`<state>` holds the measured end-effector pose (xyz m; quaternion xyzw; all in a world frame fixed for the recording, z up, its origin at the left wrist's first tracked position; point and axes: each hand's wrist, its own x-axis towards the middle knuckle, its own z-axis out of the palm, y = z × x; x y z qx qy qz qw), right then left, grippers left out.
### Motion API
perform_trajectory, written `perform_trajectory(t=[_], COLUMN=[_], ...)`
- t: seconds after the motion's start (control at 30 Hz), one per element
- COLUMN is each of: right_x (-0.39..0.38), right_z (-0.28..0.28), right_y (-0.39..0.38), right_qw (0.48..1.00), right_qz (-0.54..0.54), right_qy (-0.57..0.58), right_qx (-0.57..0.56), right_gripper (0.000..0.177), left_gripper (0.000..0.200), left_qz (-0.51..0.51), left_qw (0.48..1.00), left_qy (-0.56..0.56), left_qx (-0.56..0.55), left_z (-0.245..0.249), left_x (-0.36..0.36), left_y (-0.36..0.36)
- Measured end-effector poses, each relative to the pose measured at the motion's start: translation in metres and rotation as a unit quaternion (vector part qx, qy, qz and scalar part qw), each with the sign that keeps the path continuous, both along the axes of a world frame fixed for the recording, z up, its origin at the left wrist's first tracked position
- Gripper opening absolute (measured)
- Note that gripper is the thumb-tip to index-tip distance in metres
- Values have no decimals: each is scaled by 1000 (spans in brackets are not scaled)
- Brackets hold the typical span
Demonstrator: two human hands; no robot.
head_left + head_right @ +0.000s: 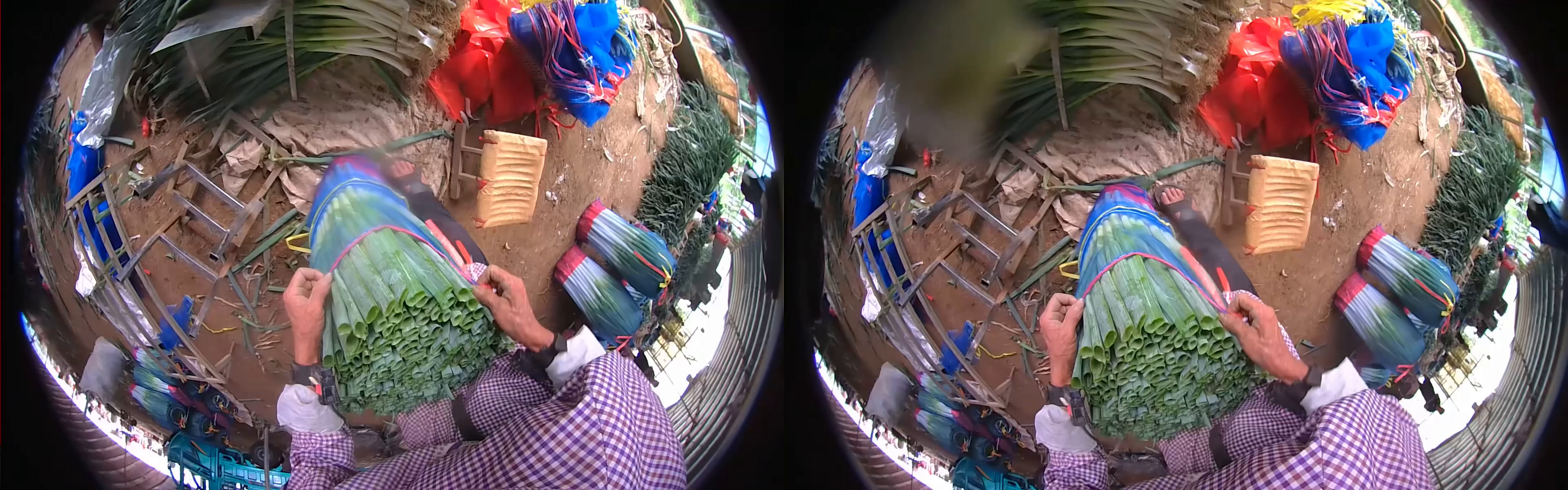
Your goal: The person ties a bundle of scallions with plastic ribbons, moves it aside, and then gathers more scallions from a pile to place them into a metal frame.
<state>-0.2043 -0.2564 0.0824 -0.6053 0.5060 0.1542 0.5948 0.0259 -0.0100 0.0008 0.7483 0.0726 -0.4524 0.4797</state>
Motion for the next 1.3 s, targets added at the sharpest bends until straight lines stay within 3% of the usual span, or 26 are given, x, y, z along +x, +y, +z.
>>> perform_trajectory(t=[0.17,0.3,0.57,0.6,0.7,0.97,1.2,1.3], right_x=[9,19,19,17,14,11,6,4], right_z=[47,57,55,54,49,43,40,37], right_y=[36,55,56,54,52,41,37,35], right_qw=[999,998,996,996,996,996,996,996], right_qz=[12,22,40,48,55,75,75,74], right_qy=[-24,-38,-23,-19,-18,-20,4,4], right_qx=[-37,-51,-73,-71,-73,-50,-54,-46], right_gripper=[13,11,10,10,11,12,12,13], left_gripper=[14,13,15,17,19,13,20,25], left_qz=[17,-25,-225,-245,-205,-192,-98,-83], left_qw=[1000,998,952,931,966,942,978,992], left_qy=[-19,-54,-207,-271,-154,-256,-181,-92], left_qx=[-6,10,15,-19,24,102,46,24], left_z=[10,12,31,26,25,38,21,25], left_x=[4,16,30,31,29,31,24,15], left_y=[20,41,54,59,71,72,92,98])
